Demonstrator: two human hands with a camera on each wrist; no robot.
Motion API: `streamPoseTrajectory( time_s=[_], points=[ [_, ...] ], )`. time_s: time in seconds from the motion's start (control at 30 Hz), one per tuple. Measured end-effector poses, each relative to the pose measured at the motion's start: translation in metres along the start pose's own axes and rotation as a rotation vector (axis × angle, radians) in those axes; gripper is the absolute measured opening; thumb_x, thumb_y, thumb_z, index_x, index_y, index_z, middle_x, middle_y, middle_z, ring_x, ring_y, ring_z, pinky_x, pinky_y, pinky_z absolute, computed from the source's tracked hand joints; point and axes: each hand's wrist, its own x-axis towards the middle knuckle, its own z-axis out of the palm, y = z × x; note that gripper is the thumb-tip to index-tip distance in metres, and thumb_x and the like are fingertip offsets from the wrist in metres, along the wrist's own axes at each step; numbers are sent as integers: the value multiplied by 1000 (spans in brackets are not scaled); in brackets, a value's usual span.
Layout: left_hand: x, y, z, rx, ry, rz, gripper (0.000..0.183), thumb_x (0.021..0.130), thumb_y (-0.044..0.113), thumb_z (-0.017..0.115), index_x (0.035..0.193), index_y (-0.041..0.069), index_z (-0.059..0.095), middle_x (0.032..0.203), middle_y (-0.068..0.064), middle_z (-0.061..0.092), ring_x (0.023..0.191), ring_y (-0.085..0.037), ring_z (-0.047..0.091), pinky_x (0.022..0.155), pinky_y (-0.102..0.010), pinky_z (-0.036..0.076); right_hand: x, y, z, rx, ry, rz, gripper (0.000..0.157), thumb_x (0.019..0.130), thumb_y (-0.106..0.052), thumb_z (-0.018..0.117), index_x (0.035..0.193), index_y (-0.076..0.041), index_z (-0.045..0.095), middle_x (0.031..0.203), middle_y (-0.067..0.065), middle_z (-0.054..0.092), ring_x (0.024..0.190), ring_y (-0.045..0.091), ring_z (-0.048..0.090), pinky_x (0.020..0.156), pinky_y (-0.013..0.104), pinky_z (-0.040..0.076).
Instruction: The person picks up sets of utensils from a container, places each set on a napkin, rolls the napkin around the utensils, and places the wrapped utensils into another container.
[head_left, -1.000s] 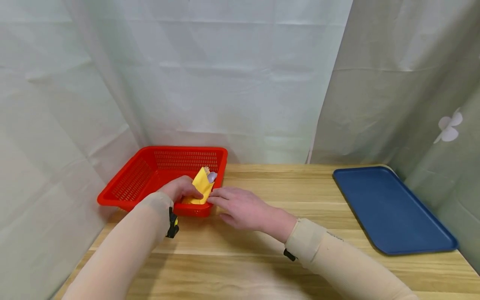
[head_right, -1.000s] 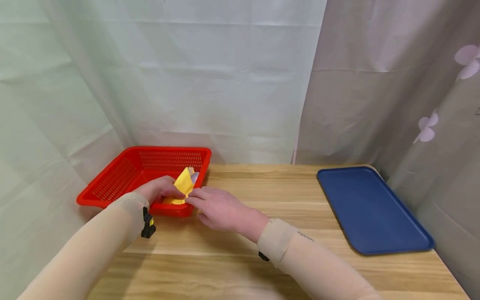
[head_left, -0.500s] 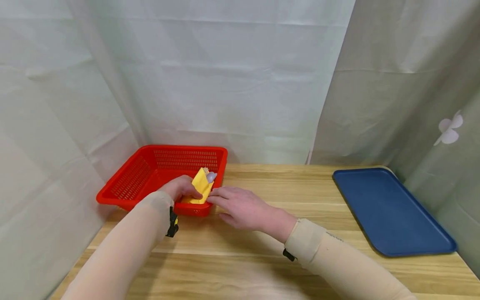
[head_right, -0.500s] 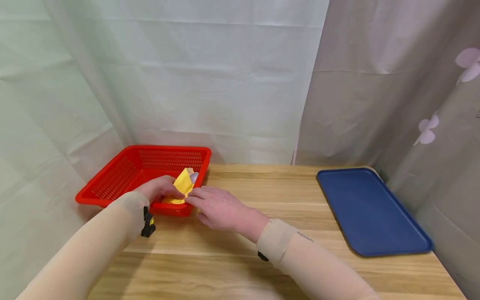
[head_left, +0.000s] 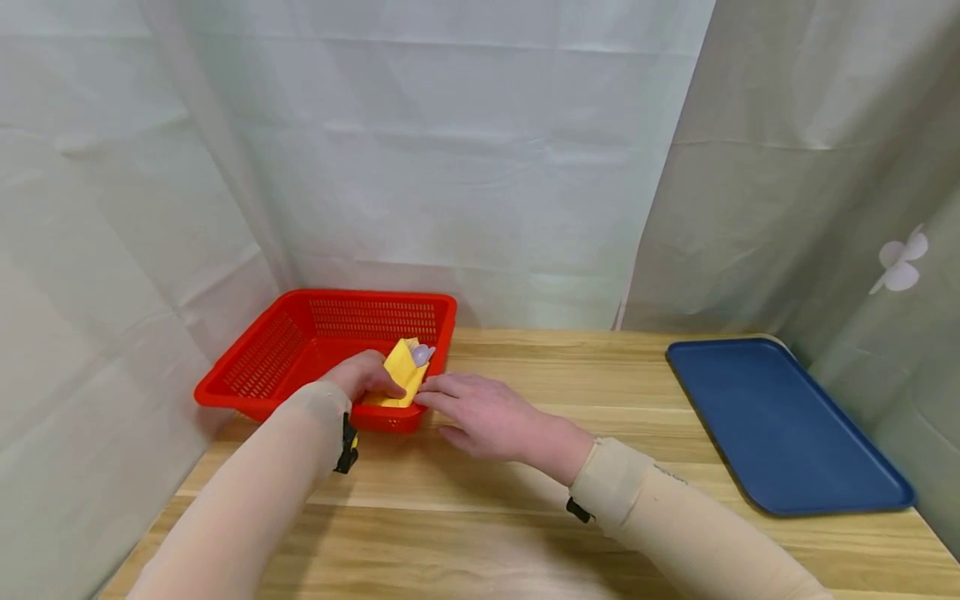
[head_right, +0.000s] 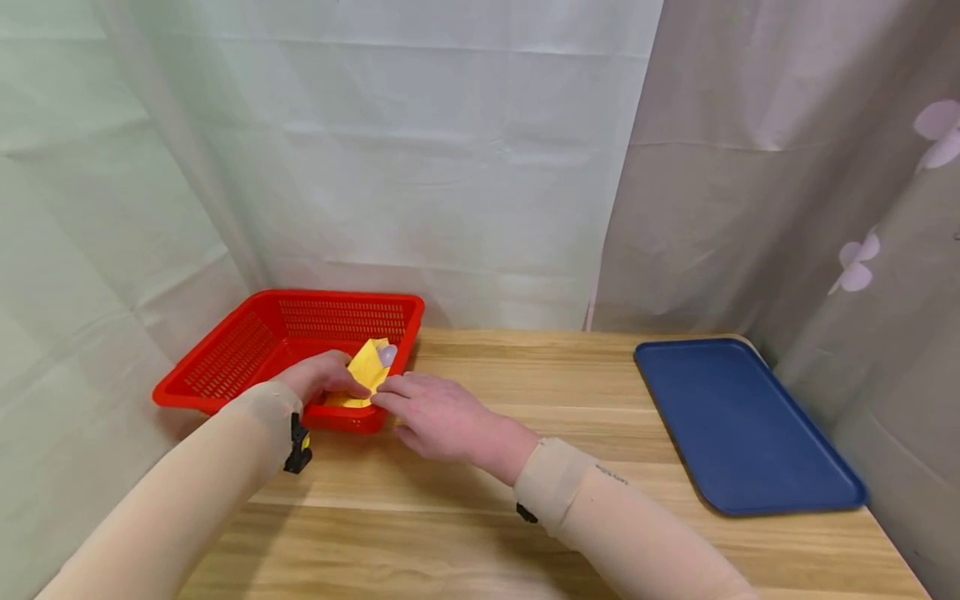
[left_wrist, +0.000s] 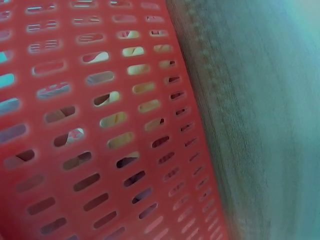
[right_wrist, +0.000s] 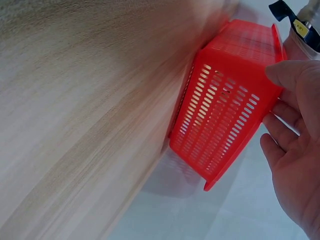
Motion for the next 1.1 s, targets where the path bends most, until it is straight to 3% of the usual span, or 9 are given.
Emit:
streamPoseTrajectory(
  time_s=[0.33,0.97,1.1],
  points=[
    [-15,5,0,56,23,-3,68,94,28,88,146,4,51,134,-21,59,122,-38,54,117,-55,47,1,0,0,7,-18,19,58,103,-24,80,157,-16,61,154,0,61,145,19,55,124,35,42],
    [-18,9,-4,128,19,-7,63,94,28,87,142,5,55,133,-21,61,120,-39,57,113,-57,51,0,-2,-2,-6,-16,15,58,103,-26,81,156,-15,62,153,1,61,144,19,56,122,34,45],
    [-20,11,-7,176,21,11,59,94,29,87,139,4,59,129,-20,64,116,-37,59,110,-53,54,0,-2,-4,1,-22,21,58,103,-26,81,156,-16,62,153,1,61,144,19,56,122,35,45]
  ],
)
